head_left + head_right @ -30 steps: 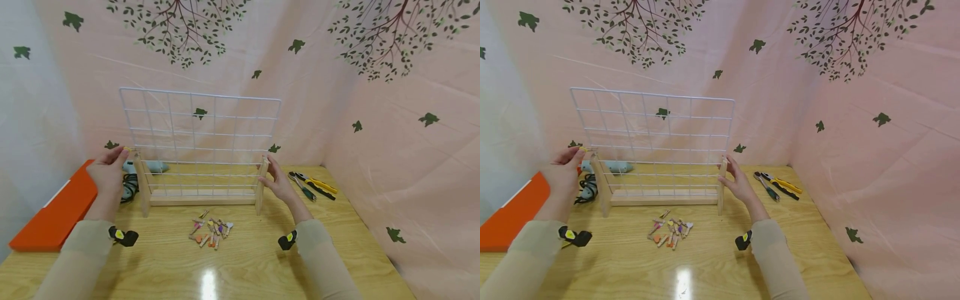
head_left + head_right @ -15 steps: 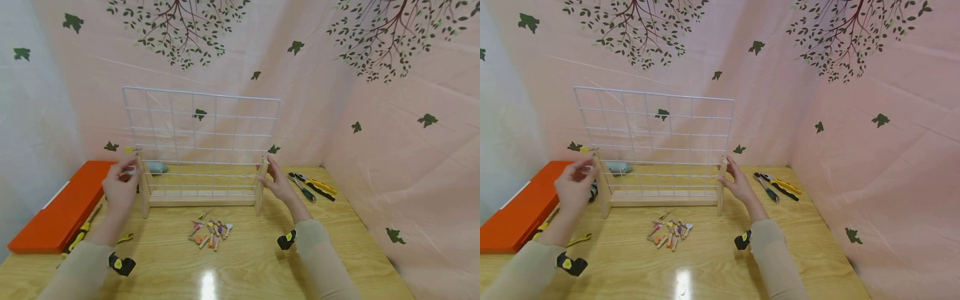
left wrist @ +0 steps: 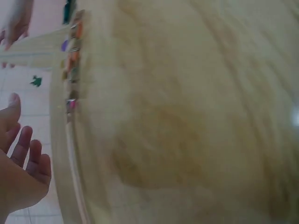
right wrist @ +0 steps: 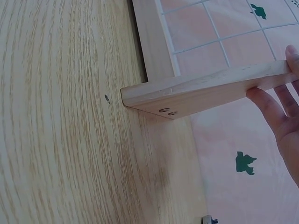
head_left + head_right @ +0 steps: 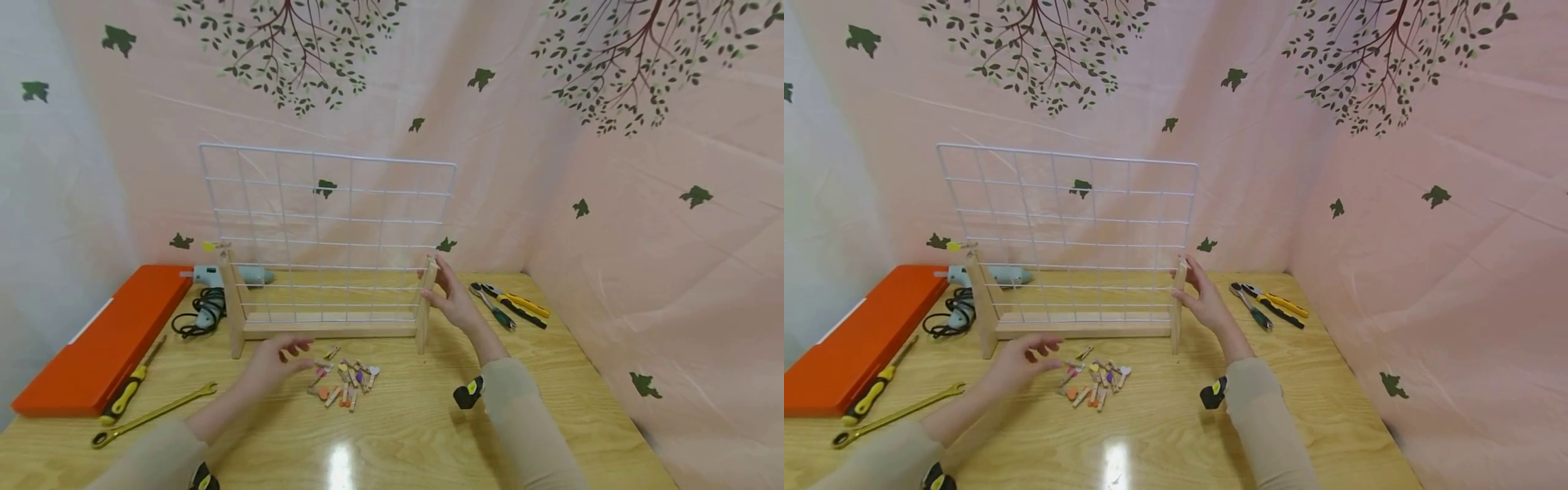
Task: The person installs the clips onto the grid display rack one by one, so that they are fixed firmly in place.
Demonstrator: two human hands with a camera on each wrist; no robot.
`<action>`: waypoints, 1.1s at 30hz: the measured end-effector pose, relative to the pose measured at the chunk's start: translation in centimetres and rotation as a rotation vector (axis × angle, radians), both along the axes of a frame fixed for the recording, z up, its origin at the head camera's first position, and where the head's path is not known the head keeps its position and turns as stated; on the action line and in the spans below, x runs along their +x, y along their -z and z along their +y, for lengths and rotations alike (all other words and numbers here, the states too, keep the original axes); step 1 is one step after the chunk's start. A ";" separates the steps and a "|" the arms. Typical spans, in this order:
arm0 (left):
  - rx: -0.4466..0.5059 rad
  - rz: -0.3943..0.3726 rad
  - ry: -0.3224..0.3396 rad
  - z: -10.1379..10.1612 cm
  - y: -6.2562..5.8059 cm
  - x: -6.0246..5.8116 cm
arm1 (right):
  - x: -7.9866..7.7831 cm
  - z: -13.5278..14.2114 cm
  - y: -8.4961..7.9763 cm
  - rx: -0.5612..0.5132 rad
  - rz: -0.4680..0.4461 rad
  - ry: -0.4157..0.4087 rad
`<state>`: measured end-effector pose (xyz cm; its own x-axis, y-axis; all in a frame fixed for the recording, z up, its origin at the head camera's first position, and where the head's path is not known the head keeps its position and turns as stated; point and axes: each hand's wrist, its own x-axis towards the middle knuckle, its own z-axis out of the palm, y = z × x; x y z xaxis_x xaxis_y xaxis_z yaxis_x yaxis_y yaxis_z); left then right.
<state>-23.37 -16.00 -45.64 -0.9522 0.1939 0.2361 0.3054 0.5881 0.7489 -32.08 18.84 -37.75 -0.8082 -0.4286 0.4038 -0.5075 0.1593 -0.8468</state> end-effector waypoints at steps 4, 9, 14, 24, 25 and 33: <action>-0.043 -0.035 0.080 1.1 0.9 0.0 | 0.0 0.0 0.0 0.007 0.001 0.005; -0.063 -0.061 0.127 2.0 1.2 -0.1 | 0.1 -0.1 0.0 -0.001 -0.002 -0.004; -0.088 -0.046 0.141 2.3 1.1 -0.1 | -0.2 0.1 0.4 -0.001 -0.001 -0.002; -0.097 -0.045 0.230 1.3 1.1 -0.5 | -0.5 0.0 0.7 0.025 -0.020 0.011; -0.097 -0.043 0.238 1.1 1.0 -0.5 | -0.1 -0.1 0.4 0.029 -0.032 0.014; 0.006 -0.073 0.168 -0.5 -0.9 -0.9 | 0.1 -0.1 0.1 0.029 0.004 0.019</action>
<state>-24.22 -16.52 -44.75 -0.9211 0.3505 0.1694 0.3439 0.5290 0.7758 -32.00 18.79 -37.81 -0.8146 -0.4249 0.3949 -0.5077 0.1928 -0.8397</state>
